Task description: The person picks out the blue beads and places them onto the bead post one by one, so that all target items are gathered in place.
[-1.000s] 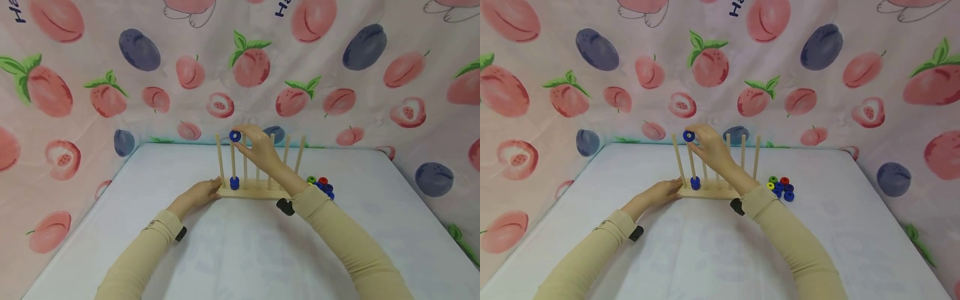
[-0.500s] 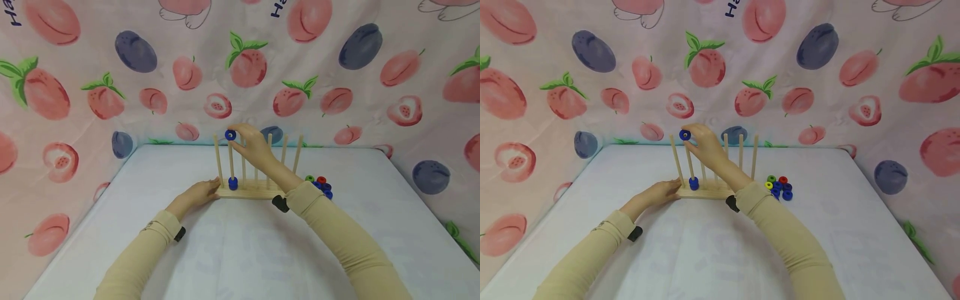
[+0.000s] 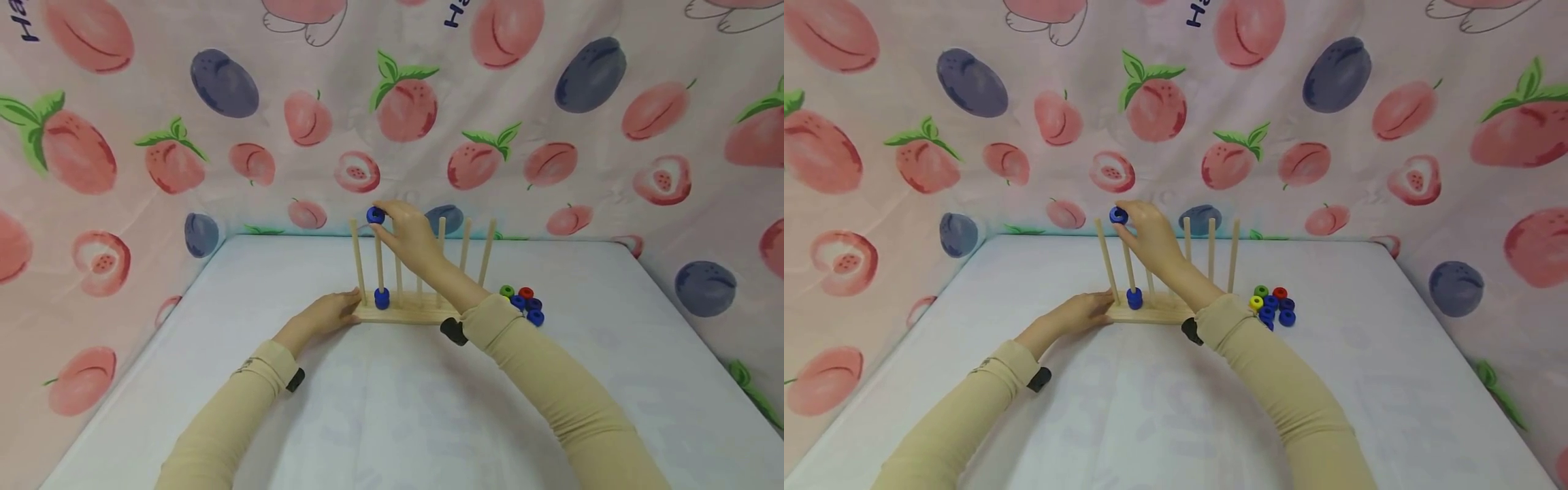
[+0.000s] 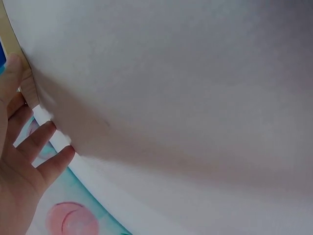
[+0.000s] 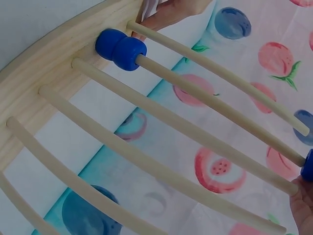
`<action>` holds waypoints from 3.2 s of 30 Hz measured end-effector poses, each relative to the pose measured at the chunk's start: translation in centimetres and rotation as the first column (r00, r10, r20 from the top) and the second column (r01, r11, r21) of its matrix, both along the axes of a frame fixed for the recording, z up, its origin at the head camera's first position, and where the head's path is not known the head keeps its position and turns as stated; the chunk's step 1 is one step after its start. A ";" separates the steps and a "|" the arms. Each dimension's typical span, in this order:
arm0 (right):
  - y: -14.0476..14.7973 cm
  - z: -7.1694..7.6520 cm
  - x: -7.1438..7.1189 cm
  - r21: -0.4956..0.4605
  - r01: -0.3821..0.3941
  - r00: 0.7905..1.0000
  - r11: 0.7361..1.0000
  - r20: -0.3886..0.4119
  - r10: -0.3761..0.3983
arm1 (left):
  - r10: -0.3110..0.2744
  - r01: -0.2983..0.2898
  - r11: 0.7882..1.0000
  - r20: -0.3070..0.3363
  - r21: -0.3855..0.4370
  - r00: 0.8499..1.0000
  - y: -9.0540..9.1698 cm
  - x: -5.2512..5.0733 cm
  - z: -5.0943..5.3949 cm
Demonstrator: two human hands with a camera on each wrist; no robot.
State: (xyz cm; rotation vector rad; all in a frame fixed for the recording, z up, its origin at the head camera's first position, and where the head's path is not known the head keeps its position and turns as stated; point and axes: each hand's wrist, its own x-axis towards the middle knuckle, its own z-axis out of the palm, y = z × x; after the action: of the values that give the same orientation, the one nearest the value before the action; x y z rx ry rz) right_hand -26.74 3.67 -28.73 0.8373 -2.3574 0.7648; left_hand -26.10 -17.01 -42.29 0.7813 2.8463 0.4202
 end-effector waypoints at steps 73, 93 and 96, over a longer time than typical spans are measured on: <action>2.8 -1.3 1.5 0.017 -0.206 0.978 0.978 -0.033 0.207 | 0.000 0.000 1.000 0.003 -0.026 1.000 -0.3 0.7 -0.7; 5.9 -2.8 3.5 -0.032 -0.216 0.975 0.976 0.041 0.218 | 0.014 -0.013 0.998 0.015 -0.059 1.000 -0.3 0.7 -0.7; 6.6 -3.0 3.7 -0.038 -0.213 0.975 0.976 0.056 0.215 | 0.012 -0.010 0.998 0.020 -0.059 1.000 -0.2 0.8 -0.7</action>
State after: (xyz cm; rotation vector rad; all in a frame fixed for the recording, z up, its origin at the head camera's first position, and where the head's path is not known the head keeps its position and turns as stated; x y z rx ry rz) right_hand -22.99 10.27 -31.76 1.0816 -2.3254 0.9232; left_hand -25.30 -17.26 -42.97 0.7467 2.8312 0.3420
